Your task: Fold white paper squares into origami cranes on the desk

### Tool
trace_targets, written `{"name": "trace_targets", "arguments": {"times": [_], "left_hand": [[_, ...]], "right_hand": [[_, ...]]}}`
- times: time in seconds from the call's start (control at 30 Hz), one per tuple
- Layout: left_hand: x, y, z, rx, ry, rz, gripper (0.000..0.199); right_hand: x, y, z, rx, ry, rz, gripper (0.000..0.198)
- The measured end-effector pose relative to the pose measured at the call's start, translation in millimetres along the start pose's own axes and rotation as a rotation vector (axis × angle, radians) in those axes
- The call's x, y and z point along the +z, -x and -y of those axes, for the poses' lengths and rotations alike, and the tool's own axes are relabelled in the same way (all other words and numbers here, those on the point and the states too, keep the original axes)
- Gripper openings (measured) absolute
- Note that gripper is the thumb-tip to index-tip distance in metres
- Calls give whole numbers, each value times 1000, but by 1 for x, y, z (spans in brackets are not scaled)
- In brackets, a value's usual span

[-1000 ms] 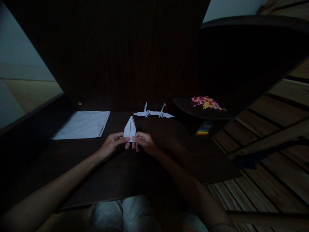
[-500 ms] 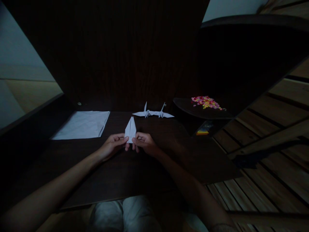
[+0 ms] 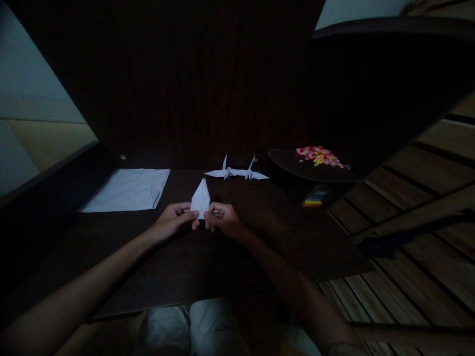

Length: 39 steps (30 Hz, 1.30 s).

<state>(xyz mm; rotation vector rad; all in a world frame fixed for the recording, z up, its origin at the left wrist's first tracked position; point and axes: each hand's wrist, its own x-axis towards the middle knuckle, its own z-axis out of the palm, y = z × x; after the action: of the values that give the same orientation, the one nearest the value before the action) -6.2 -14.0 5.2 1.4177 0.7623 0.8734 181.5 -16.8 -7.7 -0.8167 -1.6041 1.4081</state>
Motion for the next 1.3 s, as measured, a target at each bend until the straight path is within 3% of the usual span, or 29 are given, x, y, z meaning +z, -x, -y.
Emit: {"name": "trace_targets", "arguments": {"times": [0.23, 0.37, 0.53, 0.77, 1.3], "left_hand": [[3, 0, 0, 25, -1, -24, 30], [4, 1, 1, 19, 2, -17, 31], [3, 1, -1, 16, -16, 28, 31], [6, 5, -6, -38, -75, 124, 25], [4, 4, -1, -61, -18, 136, 21]], "right_hand": [[5, -2, 1, 32, 29, -127, 33], [6, -4, 0, 33, 44, -127, 32], [6, -4, -3, 41, 27, -109, 31], [6, -4, 4, 64, -18, -195, 33], [5, -3, 1, 74, 9, -140, 34]]}}
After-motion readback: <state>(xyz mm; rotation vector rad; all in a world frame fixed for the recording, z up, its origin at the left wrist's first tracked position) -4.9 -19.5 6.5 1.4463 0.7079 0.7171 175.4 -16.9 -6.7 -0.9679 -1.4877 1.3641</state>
